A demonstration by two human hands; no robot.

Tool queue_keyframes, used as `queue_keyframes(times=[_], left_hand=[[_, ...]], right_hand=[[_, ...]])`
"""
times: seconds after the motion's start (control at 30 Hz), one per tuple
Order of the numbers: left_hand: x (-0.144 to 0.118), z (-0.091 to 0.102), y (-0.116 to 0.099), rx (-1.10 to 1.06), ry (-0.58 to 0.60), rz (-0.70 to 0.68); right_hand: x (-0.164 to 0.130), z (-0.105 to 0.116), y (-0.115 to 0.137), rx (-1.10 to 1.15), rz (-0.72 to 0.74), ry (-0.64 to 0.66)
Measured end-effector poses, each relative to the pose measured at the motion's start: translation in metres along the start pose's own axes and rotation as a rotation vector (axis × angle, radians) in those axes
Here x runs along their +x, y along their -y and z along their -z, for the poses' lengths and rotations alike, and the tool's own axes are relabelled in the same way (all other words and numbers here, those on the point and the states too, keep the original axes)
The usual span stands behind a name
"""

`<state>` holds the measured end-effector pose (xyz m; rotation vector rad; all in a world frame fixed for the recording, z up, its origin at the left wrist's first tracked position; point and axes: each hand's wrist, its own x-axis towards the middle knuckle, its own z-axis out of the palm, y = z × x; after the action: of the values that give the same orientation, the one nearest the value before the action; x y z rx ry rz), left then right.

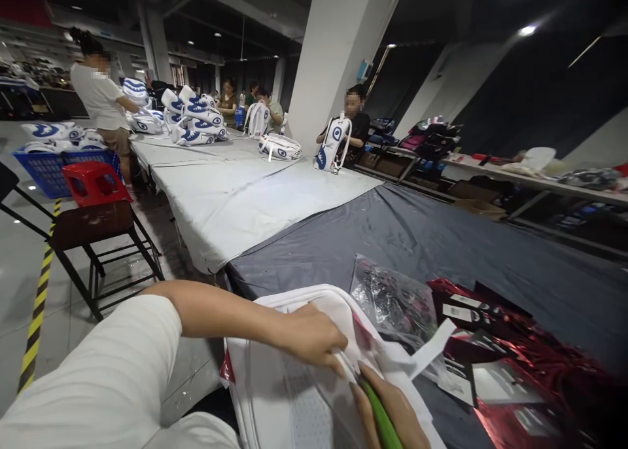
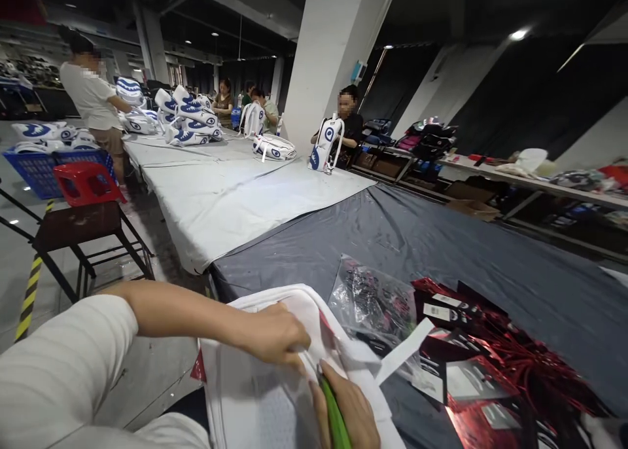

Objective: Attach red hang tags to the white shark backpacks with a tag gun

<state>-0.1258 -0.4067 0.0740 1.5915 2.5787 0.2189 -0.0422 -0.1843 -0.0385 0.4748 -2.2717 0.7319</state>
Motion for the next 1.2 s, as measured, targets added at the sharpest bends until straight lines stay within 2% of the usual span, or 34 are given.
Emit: queue_keyframes(times=[0.07,0.13,0.17,0.2,0.27,0.3,0.37,0.43,0.53,0.63,0.7,0.8,0.9,1.07,1.2], left_hand=[[0.01,-0.016,0.017,0.069,-0.168,-0.103],[0.019,-0.012,0.025,0.108,-0.337,-0.126],[0.025,-0.006,0.028,0.096,-0.334,-0.092],[0.031,0.001,0.029,0.069,-0.27,-0.049],[0.048,0.012,0.033,0.009,-0.045,0.01],[0.057,0.013,0.036,-0.004,0.057,0.029],[0.073,0.009,0.041,0.011,0.151,0.07],[0.084,-0.004,0.045,0.062,0.139,0.081],[0.088,-0.024,0.05,0.15,0.044,0.018],[0.084,-0.038,0.05,0.238,-0.015,-0.006],[0.08,-0.043,0.049,0.291,-0.059,-0.035],[0.077,-0.048,0.05,0.331,-0.142,-0.038],[0.081,-0.05,0.053,0.31,-0.115,-0.014],[0.082,-0.049,0.051,0.321,-0.107,-0.058],[0.079,-0.047,0.045,0.3,-0.06,0.004]], right_hand=[[0.002,-0.006,0.004,-0.087,0.033,0.001],[0.004,-0.008,0.008,-0.142,0.051,-0.004],[0.006,-0.009,0.01,-0.149,0.063,-0.009],[0.007,-0.01,0.013,-0.153,0.073,-0.005],[0.009,-0.015,0.019,-0.166,0.04,-0.027],[0.008,-0.018,0.023,-0.168,0.006,-0.044],[0.004,-0.025,0.031,-0.157,-0.025,-0.065],[-0.003,-0.03,0.036,-0.121,0.008,-0.059],[-0.009,-0.031,0.035,-0.063,0.093,-0.009],[-0.006,-0.03,0.028,-0.034,0.032,-0.032],[-0.001,-0.031,0.025,-0.025,-0.013,-0.078],[0.002,-0.033,0.025,0.007,0.028,-0.073],[0.001,-0.033,0.024,0.036,0.044,-0.019],[0.006,-0.025,0.02,-0.014,-0.129,0.024],[0.014,-0.014,0.023,-0.067,-0.321,-0.097]])
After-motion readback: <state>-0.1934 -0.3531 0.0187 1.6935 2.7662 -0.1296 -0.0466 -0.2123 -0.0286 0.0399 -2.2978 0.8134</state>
